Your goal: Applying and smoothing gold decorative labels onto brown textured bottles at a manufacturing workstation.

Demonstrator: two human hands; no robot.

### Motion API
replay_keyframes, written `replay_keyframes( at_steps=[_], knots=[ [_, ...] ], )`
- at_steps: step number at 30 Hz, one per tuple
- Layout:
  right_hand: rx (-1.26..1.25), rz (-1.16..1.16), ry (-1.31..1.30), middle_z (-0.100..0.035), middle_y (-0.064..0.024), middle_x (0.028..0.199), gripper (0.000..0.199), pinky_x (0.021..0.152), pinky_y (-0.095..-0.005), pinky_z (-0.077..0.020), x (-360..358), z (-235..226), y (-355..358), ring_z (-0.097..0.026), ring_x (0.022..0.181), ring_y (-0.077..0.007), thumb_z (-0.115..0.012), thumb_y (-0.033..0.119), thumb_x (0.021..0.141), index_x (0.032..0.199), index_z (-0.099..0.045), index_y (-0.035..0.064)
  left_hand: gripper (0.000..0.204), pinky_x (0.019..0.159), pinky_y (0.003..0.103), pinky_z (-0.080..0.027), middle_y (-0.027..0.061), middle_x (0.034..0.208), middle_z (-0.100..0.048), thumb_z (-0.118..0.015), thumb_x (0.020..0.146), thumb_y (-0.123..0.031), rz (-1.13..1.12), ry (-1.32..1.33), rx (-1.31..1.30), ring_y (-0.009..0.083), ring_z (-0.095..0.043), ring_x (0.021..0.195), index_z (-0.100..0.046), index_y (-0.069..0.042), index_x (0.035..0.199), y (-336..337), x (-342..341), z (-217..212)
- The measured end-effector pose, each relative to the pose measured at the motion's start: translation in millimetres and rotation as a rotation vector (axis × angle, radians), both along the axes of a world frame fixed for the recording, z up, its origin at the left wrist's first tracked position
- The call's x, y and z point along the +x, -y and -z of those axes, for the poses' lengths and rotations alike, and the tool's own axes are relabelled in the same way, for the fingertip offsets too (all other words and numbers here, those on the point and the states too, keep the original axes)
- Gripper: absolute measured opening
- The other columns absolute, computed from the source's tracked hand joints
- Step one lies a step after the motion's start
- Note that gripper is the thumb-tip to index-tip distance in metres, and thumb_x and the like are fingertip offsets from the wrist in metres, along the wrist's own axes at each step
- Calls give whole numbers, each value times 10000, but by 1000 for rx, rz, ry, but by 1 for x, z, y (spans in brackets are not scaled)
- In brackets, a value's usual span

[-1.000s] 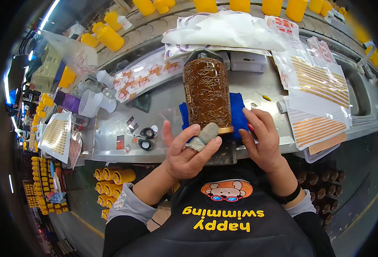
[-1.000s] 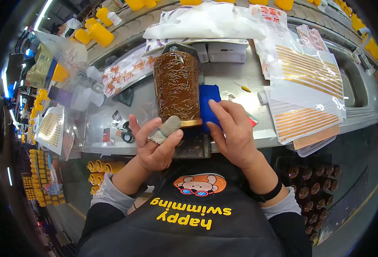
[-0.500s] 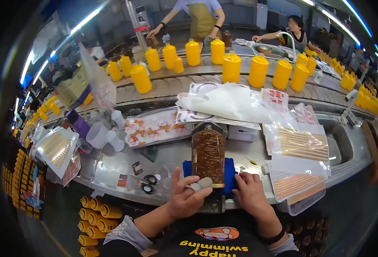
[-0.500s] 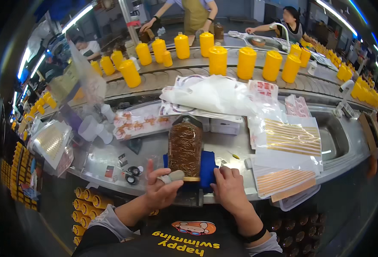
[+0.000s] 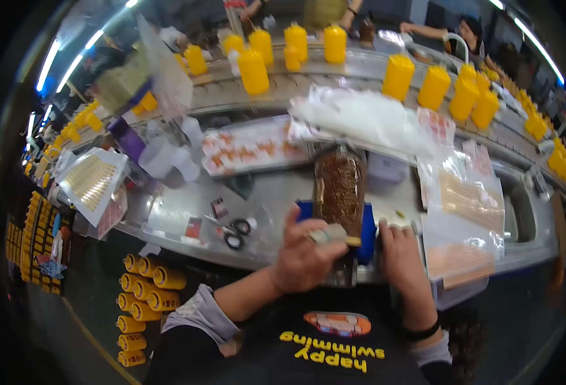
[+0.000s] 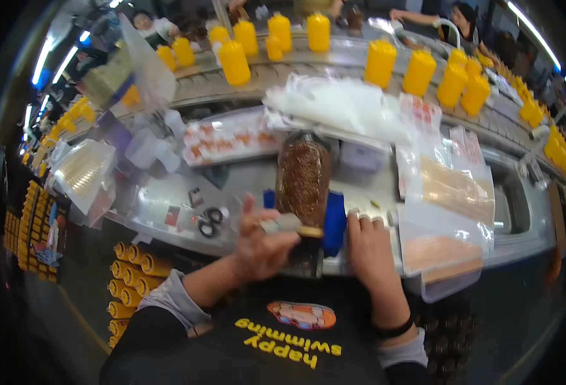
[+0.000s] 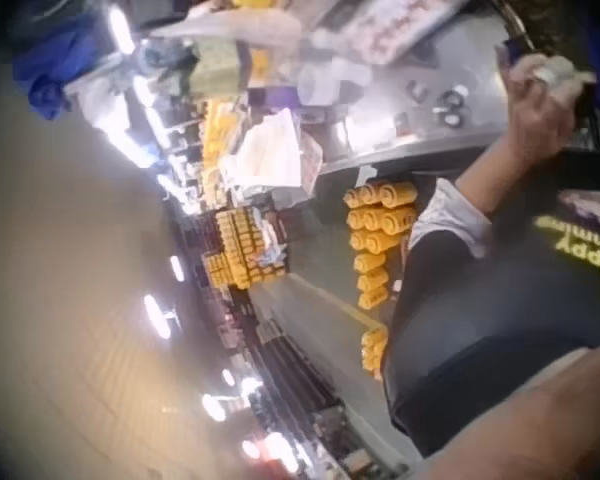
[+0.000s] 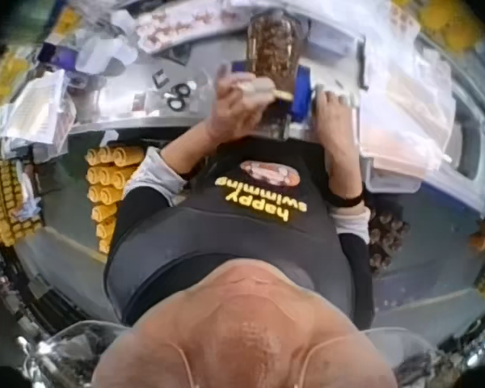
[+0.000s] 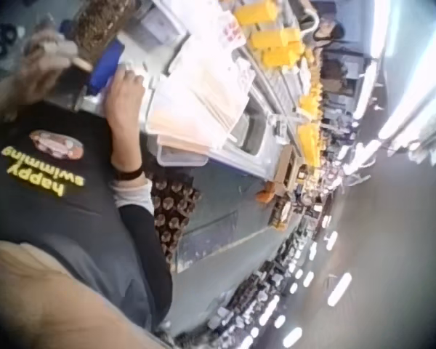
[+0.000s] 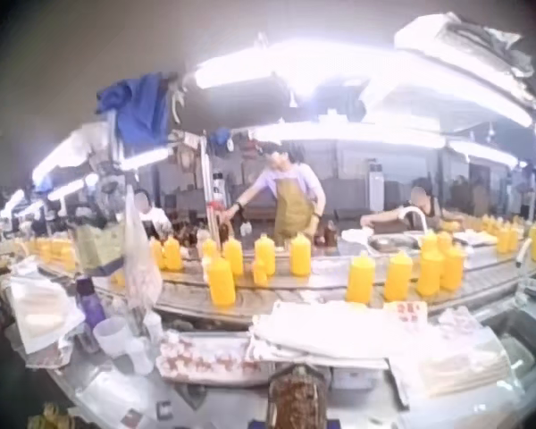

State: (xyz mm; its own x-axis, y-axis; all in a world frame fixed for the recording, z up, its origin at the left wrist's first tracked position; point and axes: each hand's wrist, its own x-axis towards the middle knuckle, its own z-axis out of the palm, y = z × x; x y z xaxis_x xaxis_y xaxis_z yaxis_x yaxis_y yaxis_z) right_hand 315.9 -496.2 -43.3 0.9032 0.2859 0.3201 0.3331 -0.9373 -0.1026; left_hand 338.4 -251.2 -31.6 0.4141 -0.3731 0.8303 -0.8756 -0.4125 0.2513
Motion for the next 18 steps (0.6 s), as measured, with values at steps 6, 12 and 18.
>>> replay_keyframes(
  at_steps=[6,12,18],
  knots=[
    [539,190,26,-616,-199,992,306,838,-384,-499,6,3,28,-603,940,-330,-595,5,816,1121,-576,-12,222,1177,592,-175,-1,958,-714,-659,794,-110,-45,85,110,225,-538,1139,-693,-168,1006,-9,-7,8],
    [1390,252,-155,-588,-78,1023,244,821,-256,-479,-9,-27,8,-560,920,-107,-589,96,938,1160,-535,10,178,1188,581,-163,-48,873,-694,-646,790,-138,60,104,199,200,-544,1142,-697,-174,956,5,1,-1],
    [1093,-79,-159,-609,-96,1035,270,838,-246,-475,-10,-53,-49,-584,942,-112,-624,115,910,1145,-554,2,450,1155,580,-176,184,1250,-599,-680,816,-132,-100,-129,30,403,-468,1249,-585,-67,1251,-3,0,0]
  ],
)
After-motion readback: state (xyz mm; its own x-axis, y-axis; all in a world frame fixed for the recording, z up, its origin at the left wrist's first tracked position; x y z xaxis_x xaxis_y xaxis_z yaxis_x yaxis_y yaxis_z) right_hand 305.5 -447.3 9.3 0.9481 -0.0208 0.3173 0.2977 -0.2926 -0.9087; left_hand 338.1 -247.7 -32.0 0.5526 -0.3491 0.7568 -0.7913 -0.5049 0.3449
